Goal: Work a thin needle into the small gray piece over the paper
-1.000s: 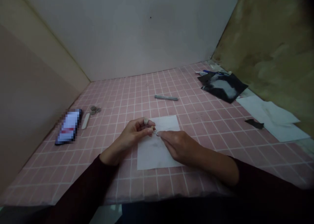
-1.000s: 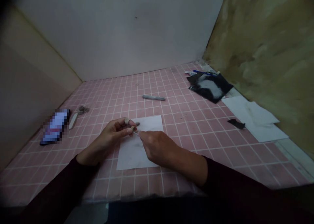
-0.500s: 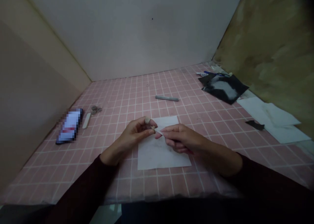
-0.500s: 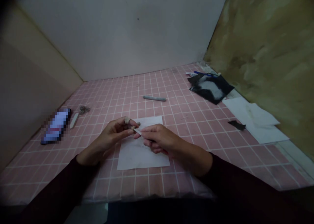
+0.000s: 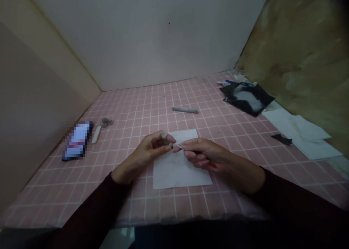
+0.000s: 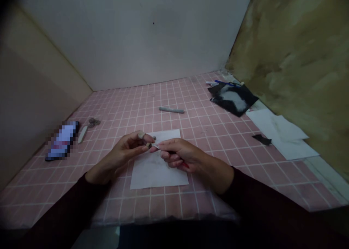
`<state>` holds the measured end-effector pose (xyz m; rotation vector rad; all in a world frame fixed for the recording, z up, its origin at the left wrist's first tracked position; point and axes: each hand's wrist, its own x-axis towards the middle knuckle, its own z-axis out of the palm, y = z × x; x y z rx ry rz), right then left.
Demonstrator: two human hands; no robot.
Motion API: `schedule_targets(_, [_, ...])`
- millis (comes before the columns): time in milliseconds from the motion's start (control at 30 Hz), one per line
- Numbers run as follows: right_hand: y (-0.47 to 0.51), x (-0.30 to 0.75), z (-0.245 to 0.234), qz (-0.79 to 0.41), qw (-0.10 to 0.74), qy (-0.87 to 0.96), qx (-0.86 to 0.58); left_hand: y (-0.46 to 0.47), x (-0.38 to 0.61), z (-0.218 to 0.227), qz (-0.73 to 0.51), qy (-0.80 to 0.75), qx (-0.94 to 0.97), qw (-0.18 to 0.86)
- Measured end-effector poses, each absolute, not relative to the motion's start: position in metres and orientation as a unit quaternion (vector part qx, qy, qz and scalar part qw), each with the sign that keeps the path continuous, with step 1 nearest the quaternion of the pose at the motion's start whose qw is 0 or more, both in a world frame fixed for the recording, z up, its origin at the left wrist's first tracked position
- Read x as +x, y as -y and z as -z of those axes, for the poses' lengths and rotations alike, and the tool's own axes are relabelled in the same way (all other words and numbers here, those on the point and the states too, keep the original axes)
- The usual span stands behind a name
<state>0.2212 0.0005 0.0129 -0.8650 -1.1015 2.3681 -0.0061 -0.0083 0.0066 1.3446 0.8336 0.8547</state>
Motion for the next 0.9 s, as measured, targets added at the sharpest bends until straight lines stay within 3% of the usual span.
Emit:
schedule_targets(167, [0.006, 0.217, -0.010, -0.779, 0.201, 0.497, -0.323, 0.008, -0.005, -0.007, -0.372, -0.373, 0.587, 0.614])
schedule_targets(300, [0.016, 0.213, -0.006, -0.477, 0.270, 0.768, -0.332, 0.007, -0.004, -0.003, -0.390, -0.402, 0.566, 0.605])
schedule_targets(367, [0.018, 0.213, -0.005, -0.385, 0.279, 0.814, -0.333, 0.007, -0.004, -0.002, -0.392, -0.424, 0.555, 0.599])
schedule_targets(433, [0.016, 0.213, -0.005, -0.441, 0.261, 0.788, -0.341, 0.007, -0.004, -0.002, -0.379, -0.423, 0.554, 0.609])
schedule_targets(567, [0.006, 0.218, -0.010, -0.749, 0.211, 0.529, -0.338, 0.008, -0.005, -0.005, -0.358, -0.395, 0.565, 0.630])
schedule_targets(633, [0.002, 0.219, -0.012, -0.829, 0.205, 0.411, -0.320, 0.009, -0.006, -0.006, -0.360, -0.388, 0.578, 0.621])
schedule_targets(800, [0.004, 0.217, -0.011, -0.828, 0.202, 0.409, -0.328, 0.009, -0.006, -0.006, -0.374, -0.379, 0.592, 0.604])
schedule_targets(900, [0.012, 0.213, -0.008, -0.692, 0.235, 0.596, -0.332, 0.008, -0.005, -0.004, -0.388, -0.384, 0.575, 0.609])
